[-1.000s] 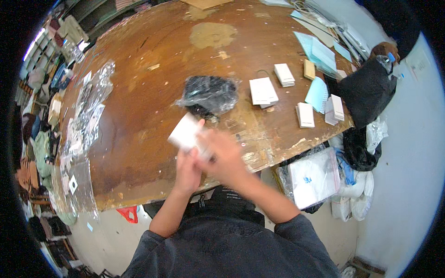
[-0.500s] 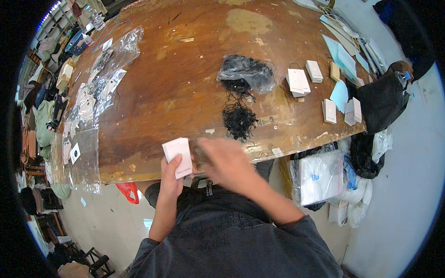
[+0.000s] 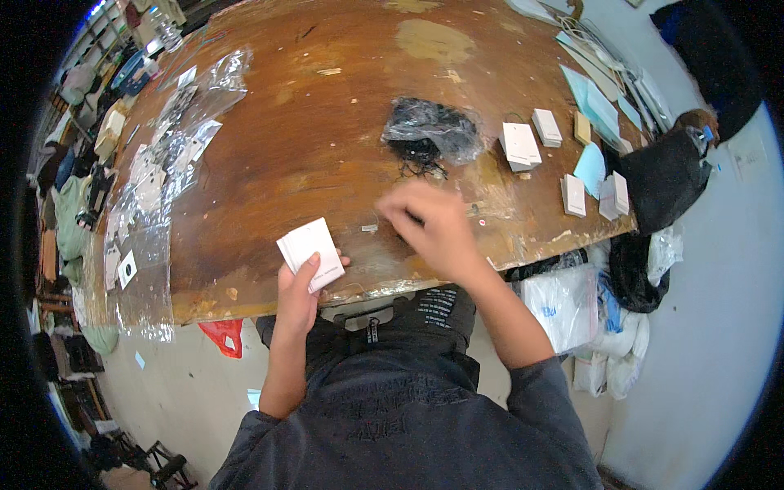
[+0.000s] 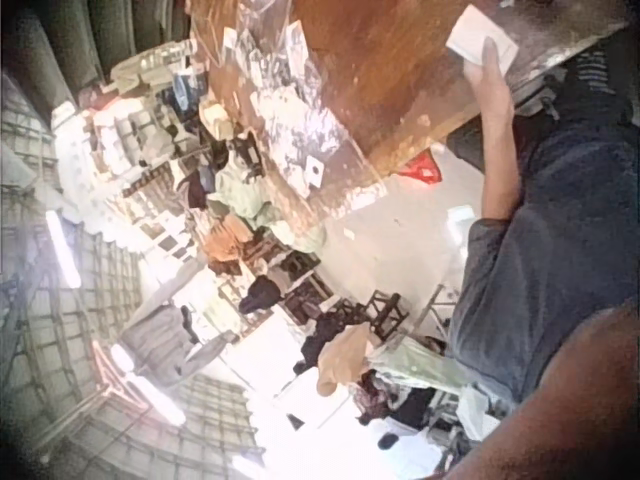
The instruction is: The person repeatedly picks small white rectangular boxes and black cords from a wooden table, inserts the cords into the boxes, and places the assembled units back on the table. The person also briefly moves a light blue rectangular item aside to access the work area.
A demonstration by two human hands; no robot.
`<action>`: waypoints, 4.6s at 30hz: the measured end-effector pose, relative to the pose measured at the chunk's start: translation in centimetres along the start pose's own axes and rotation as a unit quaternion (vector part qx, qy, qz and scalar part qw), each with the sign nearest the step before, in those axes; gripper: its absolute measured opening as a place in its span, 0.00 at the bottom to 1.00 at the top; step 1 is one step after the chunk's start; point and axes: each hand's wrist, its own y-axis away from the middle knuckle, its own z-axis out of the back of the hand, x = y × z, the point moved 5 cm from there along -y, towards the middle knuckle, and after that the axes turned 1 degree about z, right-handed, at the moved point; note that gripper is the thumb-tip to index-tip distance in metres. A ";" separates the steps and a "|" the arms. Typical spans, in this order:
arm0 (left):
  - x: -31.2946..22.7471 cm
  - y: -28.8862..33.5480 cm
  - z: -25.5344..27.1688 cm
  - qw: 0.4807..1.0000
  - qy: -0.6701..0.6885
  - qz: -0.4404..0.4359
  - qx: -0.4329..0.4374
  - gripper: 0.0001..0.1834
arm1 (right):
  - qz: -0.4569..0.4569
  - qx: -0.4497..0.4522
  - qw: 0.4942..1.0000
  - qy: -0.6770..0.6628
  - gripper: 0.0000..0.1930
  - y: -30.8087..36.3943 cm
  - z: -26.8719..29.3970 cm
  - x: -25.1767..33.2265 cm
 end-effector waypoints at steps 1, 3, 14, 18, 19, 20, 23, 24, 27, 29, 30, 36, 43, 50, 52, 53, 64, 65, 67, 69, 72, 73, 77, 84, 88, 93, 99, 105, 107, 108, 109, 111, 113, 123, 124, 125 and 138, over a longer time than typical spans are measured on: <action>-0.5 -0.1 0.5 1.000 0.003 -0.013 -0.016 0.21 | -0.023 -0.061 0.995 -0.071 0.06 -1.6 0.6 -0.2; -1.5 -0.1 1.4 0.998 0.004 -0.044 -0.039 0.21 | -0.073 -0.159 0.962 -0.210 0.05 -4.1 1.1 -0.6; -4.1 0.3 4.2 0.987 0.021 -0.118 -0.107 0.23 | -0.096 -0.305 0.887 -0.334 0.03 -4.6 1.2 0.5; -4.0 0.1 4.1 0.988 0.019 -0.115 -0.098 0.23 | -0.175 -0.214 0.922 -0.271 0.03 -5.5 0.4 0.2; -3.9 0.0 4.1 0.988 0.027 -0.114 -0.099 0.23 | -0.154 -0.208 0.930 -0.262 0.03 -5.8 0.5 0.6; -3.8 0.1 4.1 0.988 0.040 -0.112 -0.096 0.23 | -0.143 -0.201 0.935 -0.254 0.03 -6.2 0.6 0.9; -3.6 0.1 4.1 0.987 0.081 -0.108 -0.090 0.23 | -0.111 -0.225 0.934 -0.256 0.05 -6.4 1.7 1.7; -3.6 0.0 4.0 0.984 0.108 -0.118 -0.083 0.23 | -0.025 -0.291 0.909 -0.298 0.06 -5.9 3.1 2.4; -3.6 0.1 4.1 0.986 0.051 -0.112 -0.110 0.23 | -0.081 -0.287 0.932 -0.204 0.07 -5.3 3.4 2.0; -3.9 0.0 3.8 0.987 0.034 -0.126 -0.099 0.23 | -0.136 -0.245 0.944 -0.172 0.06 -5.4 2.8 1.3; -3.9 0.1 3.4 0.984 0.041 -0.147 -0.087 0.24 | -0.131 -0.255 0.942 -0.177 0.05 -5.3 2.5 1.2; -3.6 0.4 2.8 0.972 -0.028 -0.175 -0.157 0.27 | -0.165 -0.064 0.948 -0.264 0.02 -4.5 -6.4 3.6; -3.8 1.0 2.4 0.959 -0.033 -0.224 -0.169 0.19 | -0.063 -0.126 0.979 -0.144 0.03 -3.2 -10.9 5.9; -3.8 0.6 2.7 0.960 -0.106 -0.228 -0.124 0.19 | -0.144 -0.073 0.938 -0.307 0.02 -2.8 -12.7 5.3; -3.8 0.5 2.8 0.956 -0.116 -0.238 -0.128 0.20 | -0.155 -0.073 0.928 -0.331 0.02 -2.7 -13.3 4.9; -3.8 0.5 2.9 0.954 -0.116 -0.241 -0.138 0.20 | -0.161 -0.064 0.921 -0.348 0.02 -2.6 -13.6 4.7; -4.9 0.9 3.9 0.912 -0.210 -0.263 -0.234 0.18 | -0.089 -0.102 0.964 -0.231 0.03 -3.4 -13.0 5.8; -4.8 0.9 4.0 0.912 -0.218 -0.258 -0.233 0.17 | -0.072 -0.100 0.968 -0.218 0.02 -3.6 -13.0 6.0; -4.7 0.9 4.1 0.909 -0.232 -0.260 -0.229 0.14 | -0.061 -0.091 0.975 -0.194 0.02 -3.9 -13.2 6.3; -4.5 0.9 3.9 0.912 -0.242 -0.255 -0.210 0.12 | -0.074 -0.093 0.970 -0.213 0.01 -4.2 -13.4 6.2; -5.5 1.3 3.5 0.863 -0.299 -0.353 -0.200 0.11 | -0.056 -0.111 0.970 -0.209 0.02 -4.5 -13.1 6.0; -6.1 1.6 3.2 0.826 -0.329 -0.416 -0.191 0.11 | -0.034 -0.104 0.974 -0.199 0.02 -4.6 -12.9 6.1; -8.0 2.0 2.9 0.590 -0.568 -0.549 -0.164 0.18 | -0.351 0.031 0.765 -0.539 0.05 -3.2 -14.7 3.2; -6.6 0.7 3.4 0.740 -0.480 -0.468 -0.056 0.20 | -0.236 -0.148 0.957 -0.081 0.11 -5.5 -7.7 -1.3; -6.5 -0.6 6.9 0.895 -0.233 -0.279 -0.259 0.16 | -0.169 -0.082 0.965 0.182 0.09 -4.2 -5.4 -6.1; -7.7 -0.2 5.8 0.833 -0.366 -0.346 -0.228 0.15 | -0.067 -0.038 0.967 0.242 0.07 -3.2 -6.6 -7.8; 2.0 -5.1 -5.1 0.968 -0.245 -0.049 0.014 0.25 | -0.183 -0.220 0.892 -0.351 0.07 -5.3 -1.9 -5.1; 2.4 -4.7 -5.7 0.984 -0.158 -0.076 0.030 0.22 | -0.143 -0.273 0.894 -0.324 0.07 -5.9 0.9 -1.5; 1.2 -3.5 -2.7 0.985 -0.161 -0.046 -0.026 0.22 | -0.202 -0.252 0.890 -0.323 0.08 -5.9 -0.1 -2.0; 0.2 -2.9 -1.9 0.992 -0.104 -0.075 -0.015 0.20 | -0.231 -0.220 0.894 -0.316 0.08 -5.8 -0.7 -2.2; -0.6 -2.5 -1.0 0.995 -0.054 -0.083 -0.016 0.19 | -0.296 -0.191 0.889 -0.294 0.08 -5.6 -1.6 -2.7; -1.7 -1.7 0.1 0.996 -0.030 -0.085 0.012 0.22 | -0.166 -0.231 0.910 -0.301 0.05 -5.6 -1.6 -1.5; -2.4 -1.1 0.5 0.993 0.059 -0.083 0.057 0.24 | -0.148 -0.176 0.947 -0.223 0.05 -5.6 -3.5 -0.7; -2.2 -0.1 4.5 0.912 0.405 -0.063 -0.003 0.30 | -0.071 0.116 0.989 -0.060 0.06 -0.7 -12.7 -0.2; -2.7 -0.2 5.0 0.926 0.368 -0.082 -0.016 0.30 | -0.065 0.084 0.991 -0.078 0.05 -0.4 -11.9 -1.2; -3.1 -0.2 5.4 0.933 0.339 -0.117 -0.031 0.30 | -0.094 0.076 0.989 -0.083 0.06 -0.1 -11.4 -2.4; -1.9 -0.4 3.9 0.985 0.023 -0.099 -0.136 0.21 | -0.175 -0.067 0.874 -0.448 0.06 -2.4 -10.1 1.3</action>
